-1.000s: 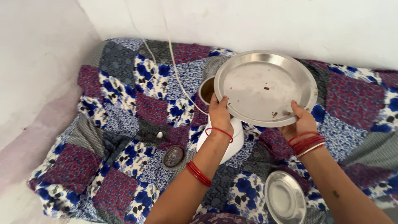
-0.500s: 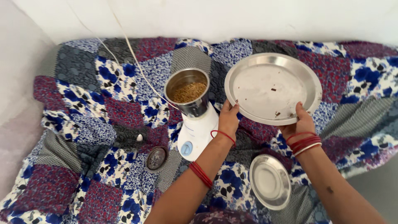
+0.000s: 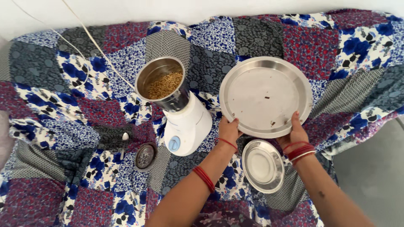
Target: The person holds a metal plate of grains over a blender jar on a bed and pushes the grains by hand into the jar. They place the lid on the jar, mount it on the blender base, and turn the control knob to blend the grains, holding the lid while it runs.
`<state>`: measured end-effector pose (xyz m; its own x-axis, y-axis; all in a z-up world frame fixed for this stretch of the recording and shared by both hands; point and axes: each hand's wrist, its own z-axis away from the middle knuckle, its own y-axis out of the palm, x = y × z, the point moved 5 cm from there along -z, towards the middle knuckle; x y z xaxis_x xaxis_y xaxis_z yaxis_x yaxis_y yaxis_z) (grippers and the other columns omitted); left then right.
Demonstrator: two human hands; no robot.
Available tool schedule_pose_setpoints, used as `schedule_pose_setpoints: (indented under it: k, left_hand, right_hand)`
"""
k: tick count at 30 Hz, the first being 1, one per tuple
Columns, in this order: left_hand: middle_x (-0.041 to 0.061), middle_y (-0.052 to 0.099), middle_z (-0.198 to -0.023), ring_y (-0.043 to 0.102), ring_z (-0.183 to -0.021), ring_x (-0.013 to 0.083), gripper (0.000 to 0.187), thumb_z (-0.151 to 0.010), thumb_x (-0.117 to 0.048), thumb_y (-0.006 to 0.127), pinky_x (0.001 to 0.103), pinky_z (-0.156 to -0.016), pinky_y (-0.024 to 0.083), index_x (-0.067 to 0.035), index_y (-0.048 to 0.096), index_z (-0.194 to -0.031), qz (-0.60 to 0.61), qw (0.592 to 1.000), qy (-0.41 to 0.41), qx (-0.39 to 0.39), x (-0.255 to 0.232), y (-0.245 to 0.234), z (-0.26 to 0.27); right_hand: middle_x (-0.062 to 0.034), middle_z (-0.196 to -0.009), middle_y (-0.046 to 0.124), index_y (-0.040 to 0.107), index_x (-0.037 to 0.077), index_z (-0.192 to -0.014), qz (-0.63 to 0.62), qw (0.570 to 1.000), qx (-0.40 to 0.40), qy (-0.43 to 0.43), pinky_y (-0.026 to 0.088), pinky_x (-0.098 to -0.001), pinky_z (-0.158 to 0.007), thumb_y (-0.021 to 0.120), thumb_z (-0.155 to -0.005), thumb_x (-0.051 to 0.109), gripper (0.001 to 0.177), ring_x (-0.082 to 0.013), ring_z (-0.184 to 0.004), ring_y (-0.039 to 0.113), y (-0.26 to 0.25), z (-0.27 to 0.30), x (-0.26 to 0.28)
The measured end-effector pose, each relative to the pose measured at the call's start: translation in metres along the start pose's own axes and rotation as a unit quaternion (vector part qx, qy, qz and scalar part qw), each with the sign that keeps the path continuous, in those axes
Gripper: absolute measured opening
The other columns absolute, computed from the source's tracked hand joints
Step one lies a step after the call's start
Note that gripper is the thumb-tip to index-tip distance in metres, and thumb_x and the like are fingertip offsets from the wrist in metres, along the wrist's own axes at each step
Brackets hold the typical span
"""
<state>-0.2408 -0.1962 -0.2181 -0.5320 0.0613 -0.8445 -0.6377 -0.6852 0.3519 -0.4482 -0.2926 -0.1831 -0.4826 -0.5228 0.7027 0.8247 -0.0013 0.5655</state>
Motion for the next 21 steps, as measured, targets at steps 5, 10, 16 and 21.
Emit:
schedule_pose_setpoints:
  k: [5, 10, 16, 21]
  left_hand:
    - [0.009, 0.07, -0.114, 0.072, -0.091, 0.0219, 0.032, -0.098, -0.004, 0.056, 0.038, -0.071, 0.063, -0.01, 0.059, -0.129, 0.048, 0.999, -0.021, -0.003, 0.023, -0.003, 0.003]
    - [0.01, 0.07, -0.115, 0.072, -0.091, 0.0213, 0.031, -0.1, -0.007, 0.056, 0.036, -0.071, 0.063, -0.009, 0.061, -0.13, 0.065, 0.997, -0.03, 0.01, 0.026, 0.009, 0.008]
    - [0.011, 0.07, -0.114, 0.072, -0.091, 0.0221, 0.029, -0.1, -0.008, 0.056, 0.036, -0.07, 0.063, -0.008, 0.061, -0.129, 0.064, 0.997, -0.03, 0.015, 0.017, 0.018, 0.02]
    - [0.011, 0.071, -0.111, 0.074, -0.092, 0.0217, 0.027, -0.101, -0.008, 0.051, 0.037, -0.072, 0.065, -0.007, 0.061, -0.126, 0.09, 0.995, -0.021, 0.03, -0.003, 0.0, 0.029]
  right_hand:
    - [-0.0146, -0.143, 0.06, 0.044, 0.006, -0.147, 0.019, 1.0, -0.011, 0.007, 0.054, -0.0504, -0.106, 0.054, -0.099, 0.052, 0.068, -0.0334, -0.127, 0.062, -0.009, 0.011, -0.006]
    - [-0.0147, -0.143, 0.059, 0.044, 0.006, -0.147, 0.008, 0.999, -0.03, -0.006, 0.055, -0.0508, -0.105, 0.055, -0.098, 0.051, 0.067, -0.0334, -0.127, 0.062, -0.02, 0.015, -0.001]
    - [-0.0148, -0.147, 0.057, 0.045, 0.005, -0.147, 0.02, 0.998, -0.02, -0.057, 0.055, -0.0479, -0.106, 0.055, -0.102, 0.046, 0.063, -0.0313, -0.129, 0.061, -0.015, 0.034, 0.018]
    - [-0.0161, -0.148, 0.057, 0.045, 0.005, -0.153, -0.046, 0.986, 0.06, -0.146, 0.052, -0.0432, -0.11, 0.051, -0.108, 0.038, 0.056, -0.0281, -0.132, 0.061, 0.02, 0.06, 0.055]
